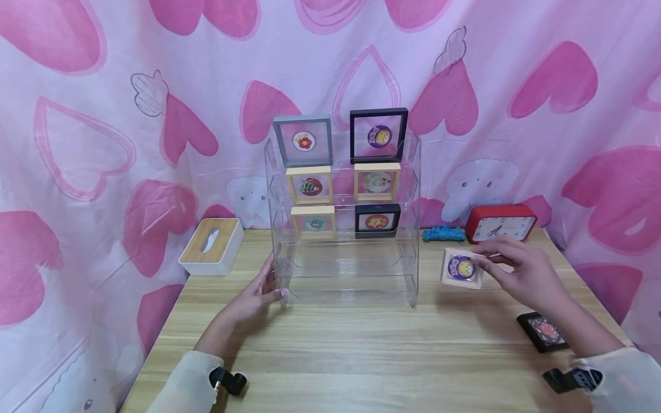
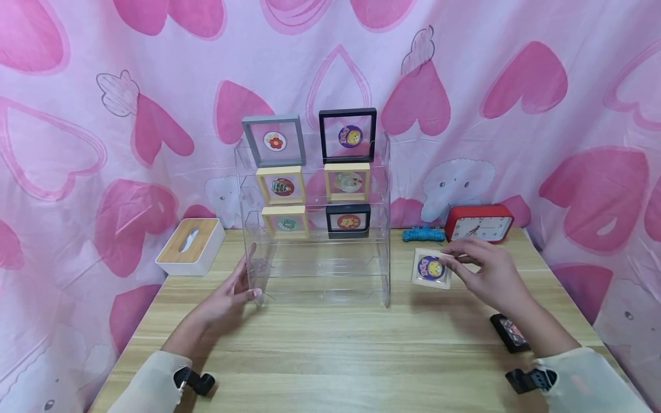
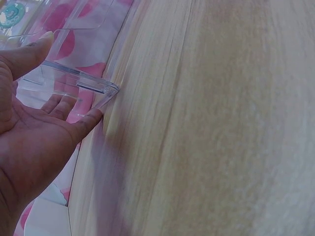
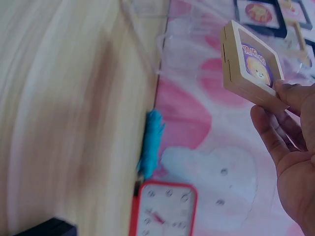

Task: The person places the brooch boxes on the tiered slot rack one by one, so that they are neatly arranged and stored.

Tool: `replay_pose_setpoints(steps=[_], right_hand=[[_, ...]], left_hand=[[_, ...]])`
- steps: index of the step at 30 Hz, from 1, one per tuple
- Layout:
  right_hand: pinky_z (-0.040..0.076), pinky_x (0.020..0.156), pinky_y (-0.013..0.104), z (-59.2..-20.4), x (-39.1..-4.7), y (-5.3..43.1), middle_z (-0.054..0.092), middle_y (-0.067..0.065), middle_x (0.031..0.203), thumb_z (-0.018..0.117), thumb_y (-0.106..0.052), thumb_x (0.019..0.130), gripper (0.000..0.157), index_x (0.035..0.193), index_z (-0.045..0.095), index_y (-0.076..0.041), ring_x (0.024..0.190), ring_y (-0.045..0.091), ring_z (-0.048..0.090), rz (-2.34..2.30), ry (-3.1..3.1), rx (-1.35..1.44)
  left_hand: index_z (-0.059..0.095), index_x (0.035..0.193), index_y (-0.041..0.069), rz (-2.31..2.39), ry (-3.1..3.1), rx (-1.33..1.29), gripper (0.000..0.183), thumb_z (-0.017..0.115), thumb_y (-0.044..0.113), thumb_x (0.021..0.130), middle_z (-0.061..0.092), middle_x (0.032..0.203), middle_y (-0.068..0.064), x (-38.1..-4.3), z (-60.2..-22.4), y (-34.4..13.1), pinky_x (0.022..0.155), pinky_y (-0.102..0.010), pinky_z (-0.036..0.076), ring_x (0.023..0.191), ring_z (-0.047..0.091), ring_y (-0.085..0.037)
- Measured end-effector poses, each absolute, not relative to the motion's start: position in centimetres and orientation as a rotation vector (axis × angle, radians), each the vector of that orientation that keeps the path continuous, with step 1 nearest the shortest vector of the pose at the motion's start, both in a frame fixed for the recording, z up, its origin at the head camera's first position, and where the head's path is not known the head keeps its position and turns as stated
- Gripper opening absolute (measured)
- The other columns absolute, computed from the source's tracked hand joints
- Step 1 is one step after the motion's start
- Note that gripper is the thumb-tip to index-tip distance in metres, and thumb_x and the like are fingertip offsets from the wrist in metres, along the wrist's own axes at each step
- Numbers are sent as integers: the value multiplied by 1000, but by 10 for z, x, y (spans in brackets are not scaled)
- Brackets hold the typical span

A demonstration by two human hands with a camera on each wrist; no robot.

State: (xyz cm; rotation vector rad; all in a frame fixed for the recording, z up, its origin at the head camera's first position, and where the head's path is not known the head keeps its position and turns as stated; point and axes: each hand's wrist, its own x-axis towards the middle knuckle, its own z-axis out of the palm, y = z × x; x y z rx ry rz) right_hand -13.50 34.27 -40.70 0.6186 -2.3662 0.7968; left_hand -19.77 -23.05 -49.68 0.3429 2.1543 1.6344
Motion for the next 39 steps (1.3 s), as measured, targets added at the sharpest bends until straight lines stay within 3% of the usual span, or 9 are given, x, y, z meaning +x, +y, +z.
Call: replay_pose_setpoints(steps=[9, 19, 27, 39], right_hand=[[55, 94, 2, -388, -141, 310, 78, -4, 107, 95, 15, 72, 50, 111, 86, -15, 102, -9, 66, 818, -2334, 713], [56, 87, 4, -382, -155, 270, 79, -4, 109, 96, 9, 76, 43, 110, 87, -16, 96, 2, 70, 911, -2329, 758], [61, 89, 9, -385, -168, 229, 77, -2, 109, 94, 6, 82, 36, 110, 87, -14, 93, 12, 76, 989, -2347, 830], [71, 87, 35, -391, -188, 155, 76, 4, 113, 89, 2, 90, 22, 107, 85, -12, 101, 20, 76, 1109, -2324, 923]], left_hand=[[-10, 173, 55, 1624, 2153, 336, 108, 71, 24, 108, -5, 187, -19, -198, -495, -231, 139, -67, -2, 173, -3, -45], [-4, 169, 65, 1636, 2157, 366, 106, 70, 20, 108, -2, 187, -19, -199, -496, -230, 139, -65, 3, 173, 2, -45], [-8, 171, 60, 1616, 2166, 337, 107, 71, 23, 108, -6, 187, -17, -198, -496, -231, 139, -66, 0, 174, -3, -45], [-7, 171, 59, 1623, 2166, 338, 107, 71, 25, 108, -6, 187, -19, -198, -497, -231, 138, -68, -1, 173, -3, -46]])
